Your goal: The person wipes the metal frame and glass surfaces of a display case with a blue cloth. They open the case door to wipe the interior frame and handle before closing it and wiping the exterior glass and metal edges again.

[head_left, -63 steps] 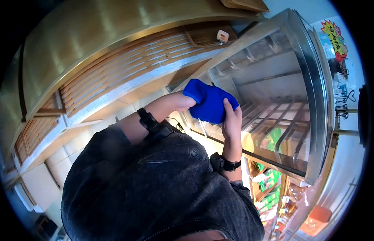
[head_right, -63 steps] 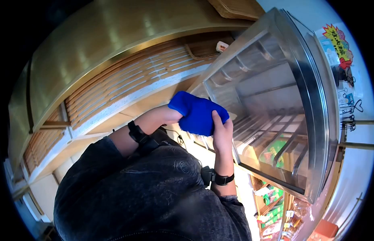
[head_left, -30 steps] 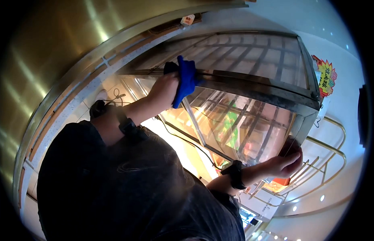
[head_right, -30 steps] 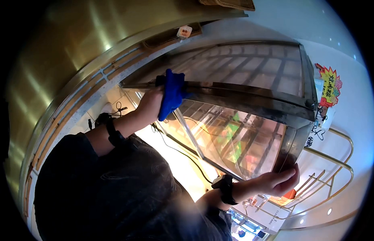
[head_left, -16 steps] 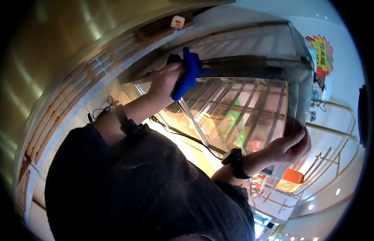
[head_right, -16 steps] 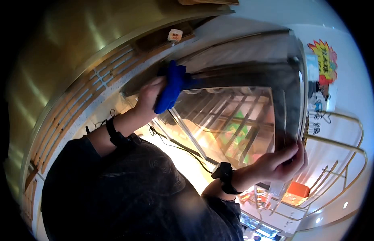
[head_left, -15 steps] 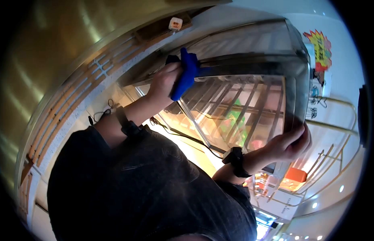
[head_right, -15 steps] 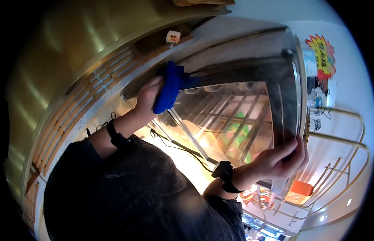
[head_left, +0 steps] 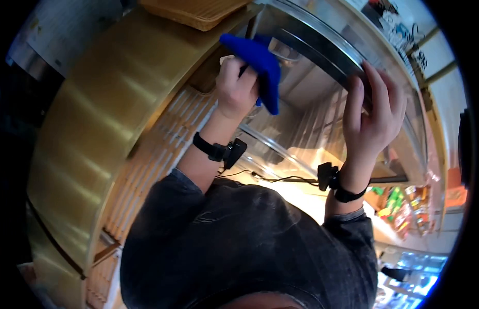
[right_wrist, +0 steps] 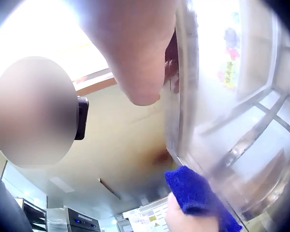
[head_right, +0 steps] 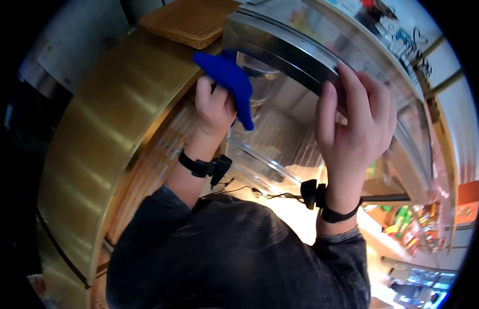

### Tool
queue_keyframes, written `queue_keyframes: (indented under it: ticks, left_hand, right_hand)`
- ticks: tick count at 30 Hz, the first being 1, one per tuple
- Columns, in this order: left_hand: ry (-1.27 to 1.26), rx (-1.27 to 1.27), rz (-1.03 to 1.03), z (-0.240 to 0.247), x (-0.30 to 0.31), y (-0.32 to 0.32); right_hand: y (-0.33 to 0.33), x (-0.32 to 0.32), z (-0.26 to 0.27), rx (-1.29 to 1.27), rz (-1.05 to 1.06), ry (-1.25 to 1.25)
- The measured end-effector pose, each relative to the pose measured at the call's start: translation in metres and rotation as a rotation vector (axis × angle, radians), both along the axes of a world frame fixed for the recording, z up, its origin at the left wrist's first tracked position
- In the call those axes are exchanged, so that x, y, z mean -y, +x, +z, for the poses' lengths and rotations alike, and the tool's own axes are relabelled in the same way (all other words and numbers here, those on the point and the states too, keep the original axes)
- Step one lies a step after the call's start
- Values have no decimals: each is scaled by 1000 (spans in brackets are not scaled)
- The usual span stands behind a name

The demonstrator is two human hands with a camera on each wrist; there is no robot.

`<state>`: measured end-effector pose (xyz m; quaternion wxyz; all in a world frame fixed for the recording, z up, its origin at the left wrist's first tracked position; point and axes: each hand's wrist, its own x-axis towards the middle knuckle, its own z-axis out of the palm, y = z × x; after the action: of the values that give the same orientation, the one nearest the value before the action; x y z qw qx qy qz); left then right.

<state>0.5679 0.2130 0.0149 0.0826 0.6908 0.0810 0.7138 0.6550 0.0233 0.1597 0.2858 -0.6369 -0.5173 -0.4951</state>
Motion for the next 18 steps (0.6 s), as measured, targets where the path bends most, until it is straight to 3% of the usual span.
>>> queue_keyframes:
  ticks: [1,2,4,8,11,13,14,16,18]
  left_hand:
    - [-552,-195,-307,-23,9,-4]
    - [-526,-231,-308,-35,11,-8]
    - [-75,-205,28,-50,17,-19]
    - [-45,-318,98,-57,19,-32]
    - [24,-201,97,-36,5,-21]
    - [-324,-193,-160,-24,-7,-12]
    - [-317,-192,-159,-20,-9,-10]
    - [97,-133,111,33,3,-14]
    - [153,-129,137,43,-1,-11]
  right_hand:
    - [3,1,1,29,3,-2]
    - [3,2,1,0,-10,27]
    - [2,6,2,-12,53,-11]
    - [3,10,4,-27,104,-46]
    - [1,12,6,-46,110,-50]
    - [1,13,6,-53,105,-60]
    - [0,13,6,-58,98,-62]
    - [0,13,5,-64,89,-62]
    - [0,12,3,-48,80,-40]
